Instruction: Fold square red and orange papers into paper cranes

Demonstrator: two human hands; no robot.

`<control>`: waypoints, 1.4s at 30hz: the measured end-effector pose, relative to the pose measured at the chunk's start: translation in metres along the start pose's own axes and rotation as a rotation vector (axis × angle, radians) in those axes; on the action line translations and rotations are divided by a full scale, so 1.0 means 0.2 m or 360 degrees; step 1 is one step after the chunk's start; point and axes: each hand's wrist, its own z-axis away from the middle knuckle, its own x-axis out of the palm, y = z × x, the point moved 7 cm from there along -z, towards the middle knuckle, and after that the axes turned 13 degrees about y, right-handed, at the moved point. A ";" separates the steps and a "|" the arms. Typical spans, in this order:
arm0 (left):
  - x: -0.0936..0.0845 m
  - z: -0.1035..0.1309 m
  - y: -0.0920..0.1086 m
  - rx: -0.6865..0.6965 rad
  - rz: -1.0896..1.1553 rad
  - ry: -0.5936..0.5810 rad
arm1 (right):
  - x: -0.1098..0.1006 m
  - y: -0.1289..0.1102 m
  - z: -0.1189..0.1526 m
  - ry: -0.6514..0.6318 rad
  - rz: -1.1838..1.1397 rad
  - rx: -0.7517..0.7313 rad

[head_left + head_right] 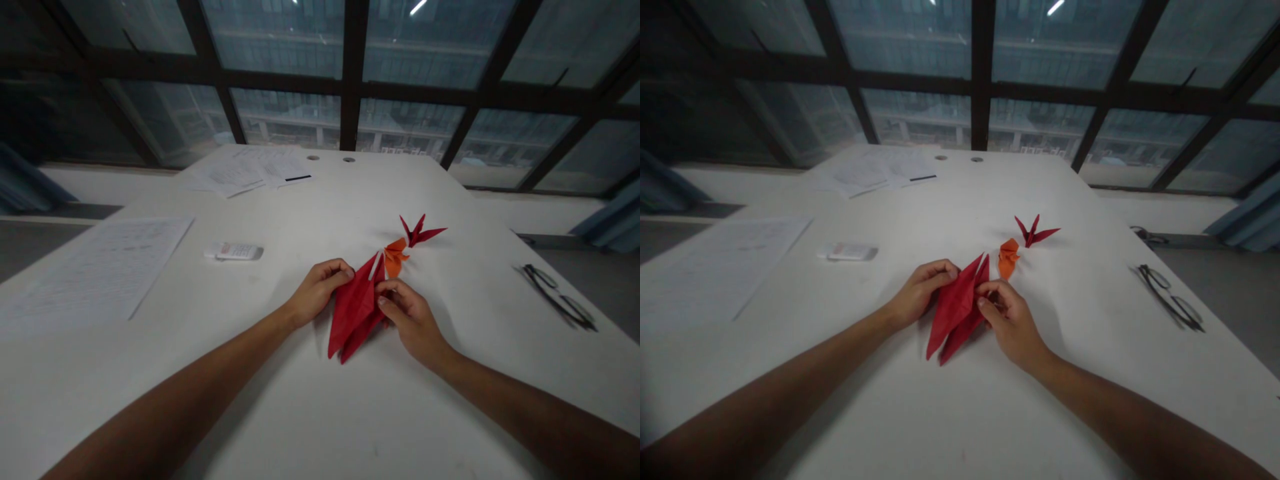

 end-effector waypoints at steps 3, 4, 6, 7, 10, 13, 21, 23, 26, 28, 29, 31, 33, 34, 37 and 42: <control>0.00 0.00 0.01 0.0023 -0.0035 -0.0001 | -0.01 0.03 -0.01 0.0065 -0.0092 0.0096; 0.00 0.00 0.01 0.0034 -0.0050 0.0005 | -0.02 0.04 -0.01 0.0085 -0.0119 0.0102; 0.00 0.00 0.01 0.0059 -0.0090 0.0031 | -0.02 0.04 -0.02 0.0103 -0.0139 0.0102; -0.01 0.00 0.01 0.0071 -0.0114 0.0049 | -0.02 0.04 -0.02 0.0093 -0.0126 0.0100; -0.03 0.00 0.01 0.0107 -0.0181 0.0110 | -0.01 0.04 -0.01 0.0002 -0.0016 0.0093; -0.04 -0.01 0.02 0.0145 -0.0211 0.0142 | 0.00 0.04 0.01 -0.0061 0.0045 0.0093; 0.00 0.02 0.03 0.0284 -0.0199 0.0033 | -0.01 0.05 0.00 0.0105 0.0001 0.0016; 0.01 0.03 0.00 0.0276 -0.0302 -0.0002 | -0.02 0.05 -0.01 0.0164 0.0024 0.0009; 0.01 0.05 -0.02 0.0289 -0.0469 0.0012 | -0.02 0.04 -0.01 0.0164 0.0035 0.0000; 0.01 0.05 -0.01 0.0298 -0.0501 0.0032 | -0.02 0.02 -0.01 0.0166 0.0036 -0.0047; 0.01 0.05 0.00 0.0304 -0.0495 0.0029 | -0.02 0.02 -0.01 0.0165 0.0034 -0.0062; 0.02 0.06 0.02 0.0323 -0.0455 0.0002 | -0.02 0.02 -0.01 0.0153 0.0021 -0.0072; 0.02 0.07 0.03 0.0344 -0.0406 -0.0050 | -0.02 0.03 -0.01 0.0132 -0.0004 -0.0085; 0.03 0.07 0.04 0.0352 -0.0391 -0.0078 | -0.02 0.03 -0.01 0.0118 -0.0024 -0.0097; 0.04 0.08 0.04 0.0353 -0.0465 -0.0119 | -0.01 0.03 -0.01 0.0076 -0.0075 -0.0130; 0.04 0.07 0.04 0.0341 -0.0582 -0.0086 | -0.01 0.05 0.01 0.0102 -0.0080 -0.0013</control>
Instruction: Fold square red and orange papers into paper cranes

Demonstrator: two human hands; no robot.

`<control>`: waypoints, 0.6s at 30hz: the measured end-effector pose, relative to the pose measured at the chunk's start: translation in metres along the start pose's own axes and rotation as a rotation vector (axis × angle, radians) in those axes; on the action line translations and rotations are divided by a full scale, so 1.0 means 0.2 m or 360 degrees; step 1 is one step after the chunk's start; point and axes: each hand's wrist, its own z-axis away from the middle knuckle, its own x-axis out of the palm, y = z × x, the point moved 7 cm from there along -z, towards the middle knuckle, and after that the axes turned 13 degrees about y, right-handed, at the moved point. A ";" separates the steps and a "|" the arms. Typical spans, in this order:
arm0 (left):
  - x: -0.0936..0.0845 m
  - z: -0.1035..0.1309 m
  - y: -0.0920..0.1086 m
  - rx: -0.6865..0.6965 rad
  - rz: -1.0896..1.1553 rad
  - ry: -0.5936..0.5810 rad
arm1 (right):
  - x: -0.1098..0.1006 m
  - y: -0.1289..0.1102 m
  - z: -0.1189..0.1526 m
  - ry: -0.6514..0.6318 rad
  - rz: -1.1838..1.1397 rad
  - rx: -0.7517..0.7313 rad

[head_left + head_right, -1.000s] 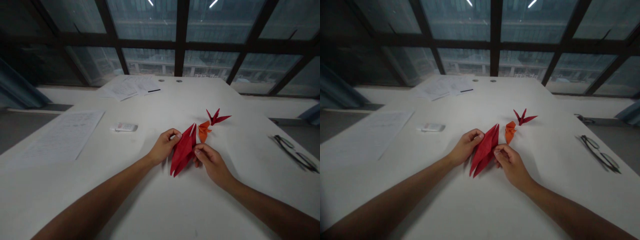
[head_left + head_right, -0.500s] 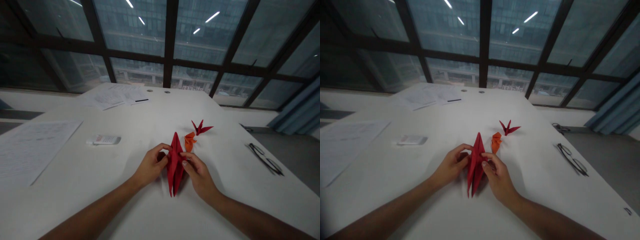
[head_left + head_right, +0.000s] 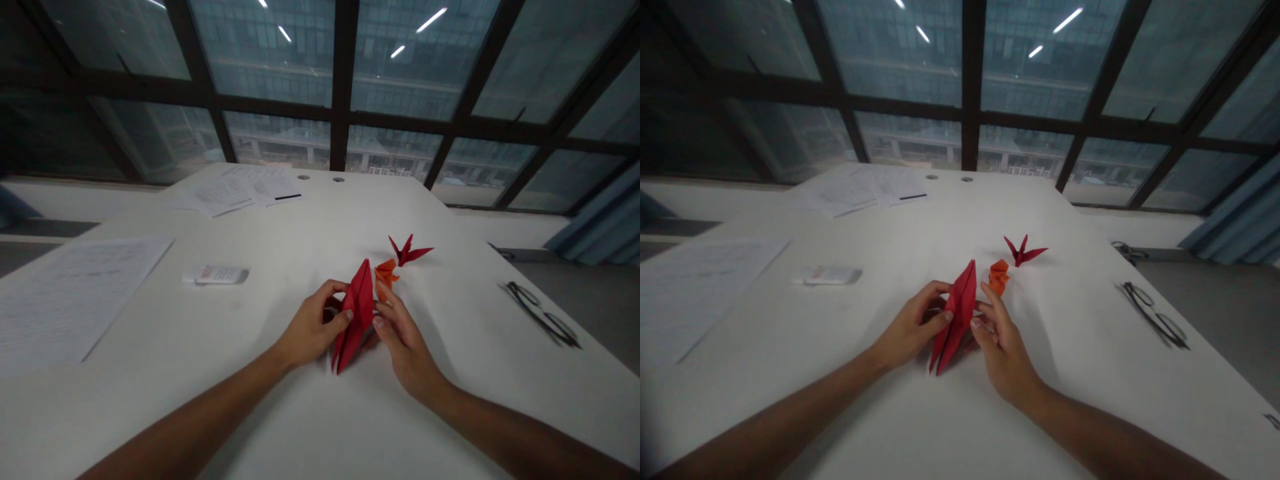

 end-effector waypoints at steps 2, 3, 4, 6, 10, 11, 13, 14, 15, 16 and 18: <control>0.00 0.00 0.01 -0.0001 0.0021 0.0001 | 0.01 0.00 0.00 -0.0003 -0.0034 0.0029; 0.00 0.00 0.01 0.0001 0.0019 -0.0013 | 0.01 0.00 0.01 -0.0013 -0.0052 0.0029; 0.01 0.00 0.01 0.0004 0.0016 -0.0038 | 0.01 0.00 0.01 -0.0022 -0.0069 0.0025; 0.02 0.01 0.01 0.0012 0.0019 -0.0088 | 0.02 -0.01 0.00 -0.0034 -0.0093 0.0007; 0.01 0.01 0.00 0.0031 0.0075 -0.0004 | 0.02 -0.03 0.00 -0.0052 -0.0092 -0.0003; 0.00 0.00 0.00 0.0034 0.0100 0.0046 | 0.02 -0.03 0.00 -0.0047 -0.0074 0.0002; -0.01 0.00 0.00 0.0025 0.0184 0.0134 | 0.02 -0.02 0.00 -0.0035 -0.0040 0.0009; -0.02 -0.01 0.01 0.0019 0.0231 0.0170 | 0.02 -0.02 0.00 -0.0029 -0.0034 0.0003; -0.03 -0.01 0.01 0.0012 0.0273 0.0201 | 0.01 -0.02 0.00 -0.0025 -0.0034 -0.0007; -0.03 -0.01 0.02 0.0006 0.0301 0.0230 | 0.01 -0.01 0.00 -0.0024 -0.0034 -0.0017; -0.05 -0.02 0.02 0.0015 0.0307 0.0291 | 0.01 0.00 -0.01 -0.0028 -0.0033 -0.0031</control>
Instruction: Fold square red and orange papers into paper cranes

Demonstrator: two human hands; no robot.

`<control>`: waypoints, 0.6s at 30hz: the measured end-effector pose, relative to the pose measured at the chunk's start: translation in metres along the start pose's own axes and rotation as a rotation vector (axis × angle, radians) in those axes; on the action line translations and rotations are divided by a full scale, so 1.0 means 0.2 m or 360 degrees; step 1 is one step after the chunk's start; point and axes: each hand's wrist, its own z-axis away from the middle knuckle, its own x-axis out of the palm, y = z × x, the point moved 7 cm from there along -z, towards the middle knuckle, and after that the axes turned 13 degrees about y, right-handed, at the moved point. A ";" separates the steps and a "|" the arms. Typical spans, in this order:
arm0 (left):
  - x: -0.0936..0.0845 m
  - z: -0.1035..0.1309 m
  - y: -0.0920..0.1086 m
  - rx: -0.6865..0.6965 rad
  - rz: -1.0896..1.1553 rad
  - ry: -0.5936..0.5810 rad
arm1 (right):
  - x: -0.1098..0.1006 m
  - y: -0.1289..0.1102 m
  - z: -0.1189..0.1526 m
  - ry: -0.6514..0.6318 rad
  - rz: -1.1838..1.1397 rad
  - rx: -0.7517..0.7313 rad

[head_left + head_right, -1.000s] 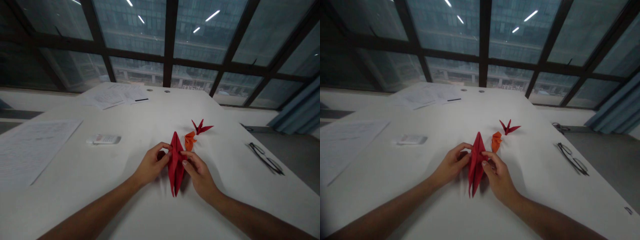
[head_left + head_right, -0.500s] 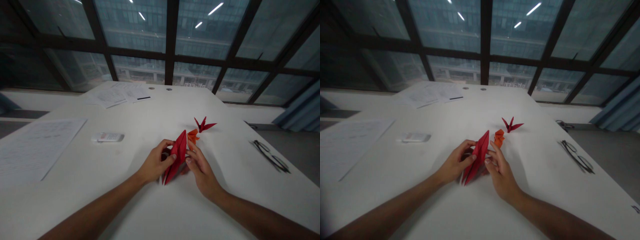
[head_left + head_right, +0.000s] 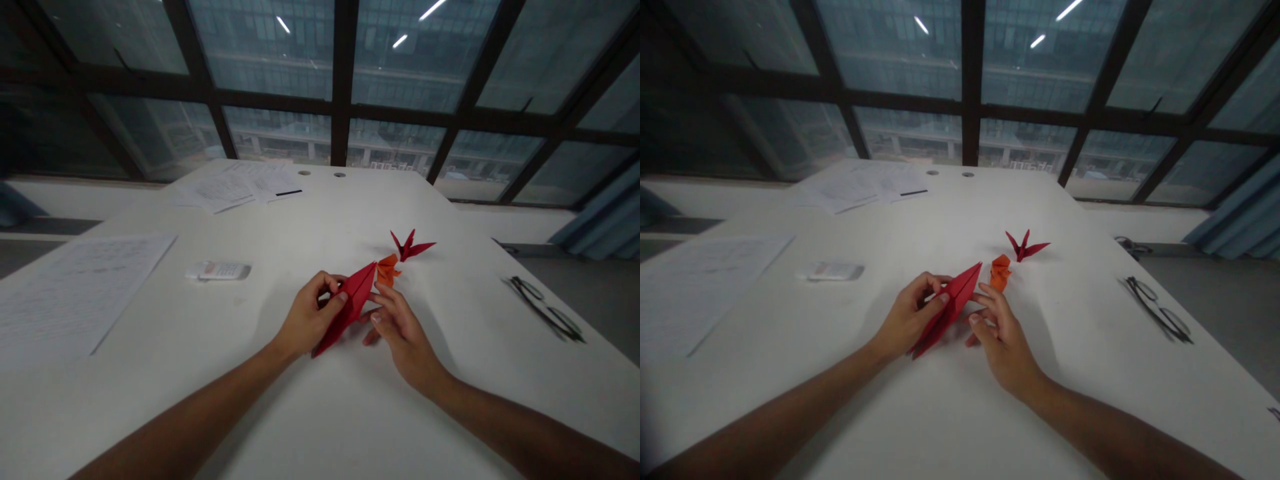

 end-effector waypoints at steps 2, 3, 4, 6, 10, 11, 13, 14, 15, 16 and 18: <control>-0.02 -0.01 0.00 0.0024 -0.0020 0.0054 | 0.00 0.02 0.00 -0.0033 0.0018 0.0031; -0.03 -0.02 0.00 0.0024 -0.0023 0.0077 | 0.01 0.02 0.00 -0.0057 0.0024 0.0050; -0.04 -0.02 -0.01 0.0005 -0.0013 0.0096 | 0.01 0.02 0.00 -0.0080 0.0029 0.0063; -0.05 -0.02 -0.03 -0.0117 0.0076 0.0138 | 0.02 0.01 0.00 -0.0114 0.0057 0.0063; -0.06 -0.02 -0.07 -0.0385 0.0319 0.0215 | 0.03 -0.02 0.01 -0.0151 0.0169 0.0040; -0.06 -0.02 -0.07 -0.0412 0.0350 0.0215 | 0.03 -0.03 0.01 -0.0161 0.0184 0.0043; -0.05 -0.02 -0.07 -0.0448 0.0383 0.0190 | 0.04 -0.03 0.01 -0.0182 0.0185 0.0050; -0.05 -0.02 -0.07 -0.0463 0.0395 0.0170 | 0.04 -0.03 0.01 -0.0193 0.0180 0.0054; -0.04 -0.02 -0.07 -0.0472 0.0400 0.0146 | 0.04 -0.02 0.01 -0.0205 0.0173 0.0059; -0.04 -0.01 -0.07 -0.0475 0.0399 0.0118 | 0.04 -0.02 0.01 -0.0214 0.0162 0.0060; -0.02 -0.01 -0.07 -0.0467 0.0378 0.0056 | 0.05 -0.02 0.01 -0.0230 0.0141 0.0054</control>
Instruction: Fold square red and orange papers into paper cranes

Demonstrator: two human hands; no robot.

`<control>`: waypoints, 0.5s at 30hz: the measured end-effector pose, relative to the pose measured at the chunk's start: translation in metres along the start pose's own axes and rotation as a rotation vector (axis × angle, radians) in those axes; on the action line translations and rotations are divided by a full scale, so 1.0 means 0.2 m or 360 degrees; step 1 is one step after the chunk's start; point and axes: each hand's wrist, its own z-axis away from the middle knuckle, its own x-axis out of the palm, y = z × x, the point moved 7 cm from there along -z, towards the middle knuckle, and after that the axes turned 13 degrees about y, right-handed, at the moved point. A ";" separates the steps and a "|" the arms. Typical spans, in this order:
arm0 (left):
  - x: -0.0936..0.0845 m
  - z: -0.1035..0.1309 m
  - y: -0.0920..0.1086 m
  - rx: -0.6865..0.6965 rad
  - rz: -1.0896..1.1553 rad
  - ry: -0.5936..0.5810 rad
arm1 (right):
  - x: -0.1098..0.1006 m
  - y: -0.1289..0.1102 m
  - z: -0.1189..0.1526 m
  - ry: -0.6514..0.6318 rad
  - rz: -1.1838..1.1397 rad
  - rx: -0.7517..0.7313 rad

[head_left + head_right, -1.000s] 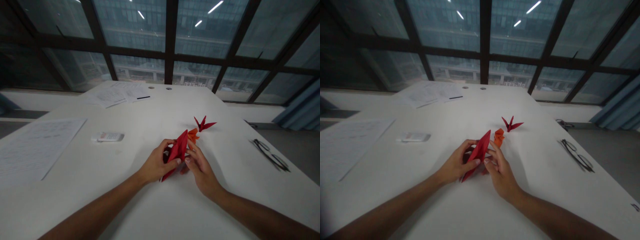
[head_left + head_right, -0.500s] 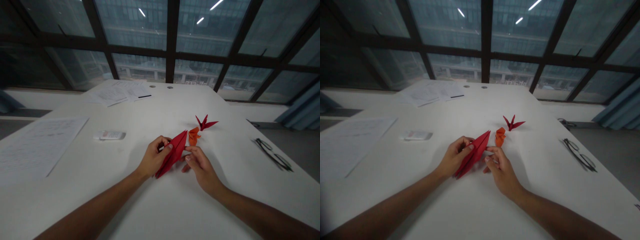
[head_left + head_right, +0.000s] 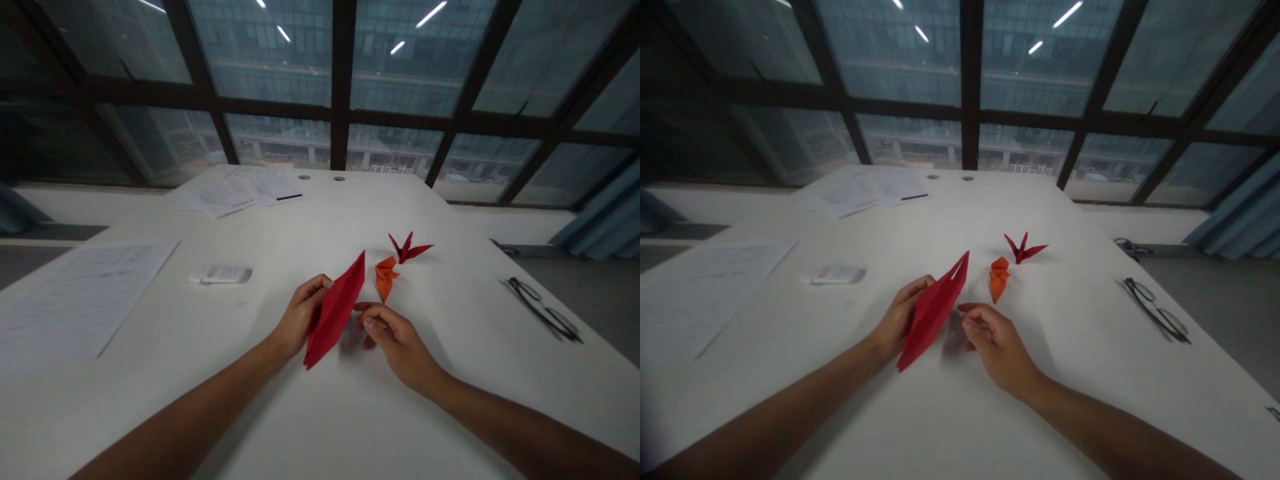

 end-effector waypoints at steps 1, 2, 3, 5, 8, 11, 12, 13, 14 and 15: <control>0.01 0.00 0.00 0.0006 -0.0020 -0.0030 | 0.00 0.00 0.00 -0.0009 -0.0003 -0.0007; 0.01 0.00 -0.01 0.0016 -0.0042 -0.0059 | 0.01 0.00 0.00 -0.0017 0.0002 -0.0017; 0.02 0.01 -0.01 0.0031 -0.0063 -0.0088 | 0.01 0.00 0.00 -0.0024 0.0013 -0.0027; 0.03 0.01 -0.01 0.0072 -0.0101 -0.0135 | 0.01 0.01 -0.01 -0.0034 0.0032 -0.0040; 0.04 0.01 0.00 0.0129 -0.0138 -0.0176 | 0.01 0.00 -0.01 -0.0045 0.0031 -0.0049; 0.06 0.02 0.01 0.0149 -0.0182 -0.0217 | 0.01 0.00 -0.01 -0.0049 0.0023 -0.0042; 0.06 0.02 0.02 0.0155 -0.0206 -0.0233 | 0.01 0.00 -0.01 -0.0041 0.0008 -0.0034; 0.07 0.03 0.02 0.0167 -0.0233 -0.0252 | 0.00 0.00 -0.01 -0.0034 -0.0015 -0.0025; 0.07 0.03 0.02 0.0185 -0.0257 -0.0265 | 0.00 0.00 0.00 -0.0027 -0.0039 -0.0015; 0.08 0.03 0.03 0.0207 -0.0282 -0.0277 | 0.00 0.00 0.00 -0.0023 -0.0059 -0.0008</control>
